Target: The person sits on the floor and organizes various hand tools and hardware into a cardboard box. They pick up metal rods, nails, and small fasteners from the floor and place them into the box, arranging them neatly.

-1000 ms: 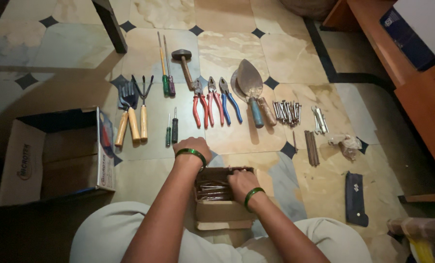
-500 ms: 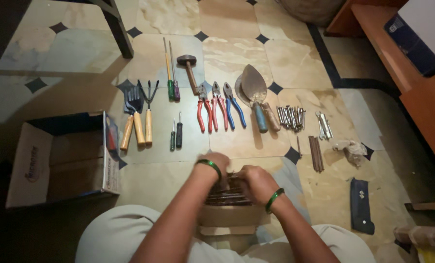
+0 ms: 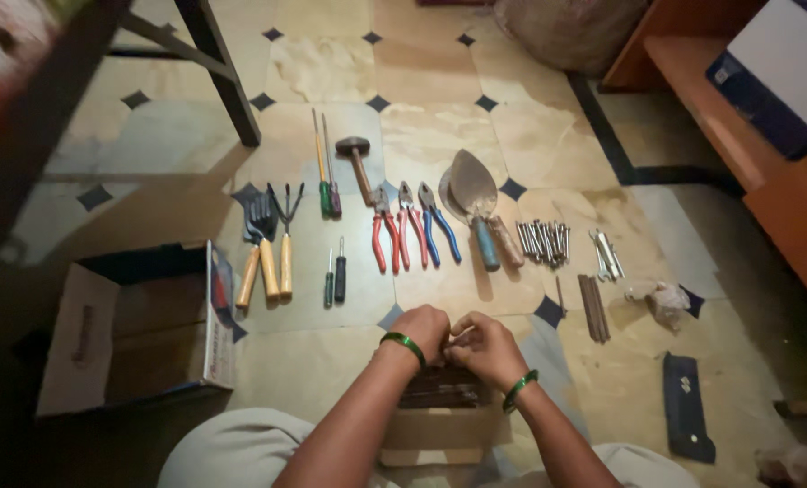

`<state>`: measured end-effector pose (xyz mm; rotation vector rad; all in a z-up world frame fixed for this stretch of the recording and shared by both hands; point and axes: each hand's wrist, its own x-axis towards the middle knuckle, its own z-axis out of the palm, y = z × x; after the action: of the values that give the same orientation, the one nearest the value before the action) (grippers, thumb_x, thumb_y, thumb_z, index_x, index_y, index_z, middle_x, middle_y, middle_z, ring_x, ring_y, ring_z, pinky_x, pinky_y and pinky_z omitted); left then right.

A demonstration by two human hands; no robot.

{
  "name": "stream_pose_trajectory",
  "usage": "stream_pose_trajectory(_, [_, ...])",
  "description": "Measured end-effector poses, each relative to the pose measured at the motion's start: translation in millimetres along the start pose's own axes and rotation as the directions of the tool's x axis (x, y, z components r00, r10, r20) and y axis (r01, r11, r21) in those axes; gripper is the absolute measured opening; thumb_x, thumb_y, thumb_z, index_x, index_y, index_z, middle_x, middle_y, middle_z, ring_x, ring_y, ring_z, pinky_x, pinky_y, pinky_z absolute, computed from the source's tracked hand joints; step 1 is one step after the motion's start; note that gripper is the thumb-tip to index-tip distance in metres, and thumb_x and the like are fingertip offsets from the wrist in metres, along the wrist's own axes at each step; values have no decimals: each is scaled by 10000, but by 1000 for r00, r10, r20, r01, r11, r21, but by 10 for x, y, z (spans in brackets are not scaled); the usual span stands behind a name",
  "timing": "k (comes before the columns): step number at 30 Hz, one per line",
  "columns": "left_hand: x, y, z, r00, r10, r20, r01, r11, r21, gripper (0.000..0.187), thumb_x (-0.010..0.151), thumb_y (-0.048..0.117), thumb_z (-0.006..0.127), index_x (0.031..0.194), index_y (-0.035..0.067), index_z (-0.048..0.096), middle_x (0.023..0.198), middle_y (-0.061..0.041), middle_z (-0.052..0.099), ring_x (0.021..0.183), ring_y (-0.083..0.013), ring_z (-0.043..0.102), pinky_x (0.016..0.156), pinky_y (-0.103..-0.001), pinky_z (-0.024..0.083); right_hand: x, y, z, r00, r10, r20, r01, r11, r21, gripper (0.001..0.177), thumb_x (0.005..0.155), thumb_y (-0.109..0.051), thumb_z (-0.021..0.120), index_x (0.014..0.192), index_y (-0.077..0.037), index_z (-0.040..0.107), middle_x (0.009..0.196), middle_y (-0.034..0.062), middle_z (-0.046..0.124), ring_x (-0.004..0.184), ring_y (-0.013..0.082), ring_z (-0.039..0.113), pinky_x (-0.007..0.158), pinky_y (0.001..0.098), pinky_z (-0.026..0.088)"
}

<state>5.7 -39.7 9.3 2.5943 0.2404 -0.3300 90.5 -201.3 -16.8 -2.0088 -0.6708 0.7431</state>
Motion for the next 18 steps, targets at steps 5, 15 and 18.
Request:
stream_pose_trajectory(5, [-91, -20, -188, 998, -8, -59, 4, 998, -59, 234, 701, 229, 885, 883, 106, 803, 950, -189, 733, 918, -357, 719, 842, -435, 579, 143, 283, 49, 996, -85, 32, 71, 947, 313, 399, 740, 23, 814, 1052, -41, 573, 973, 96, 720, 914, 184, 741, 806, 329, 620])
stream_pose_trajectory(15, [-69, -120, -472, 960, -100, -261, -113, 714, -691, 208, 764, 235, 833, 869, 61, 783, 765, -95, 778, 648, -147, 738, 609, -301, 590, 152, 401, 158, 930, -232, 285, 181, 964, 196, 174, 952, -84, 717, 1097, 7, 689, 987, 68, 728, 976, 160, 681, 894, 314, 570])
stream_pose_trajectory(18, [-83, -244, -533, 971, -220, -91, 86, 681, -727, 208, 766, 251, 843, 880, 79, 823, 756, -58, 793, 610, -93, 735, 572, -232, 593, 152, 398, 76, 910, 71, 407, -210, 928, 308, 161, 942, -119, 650, 1083, -42, 657, 909, 47, 704, 863, 161, 686, 763, 325, 595])
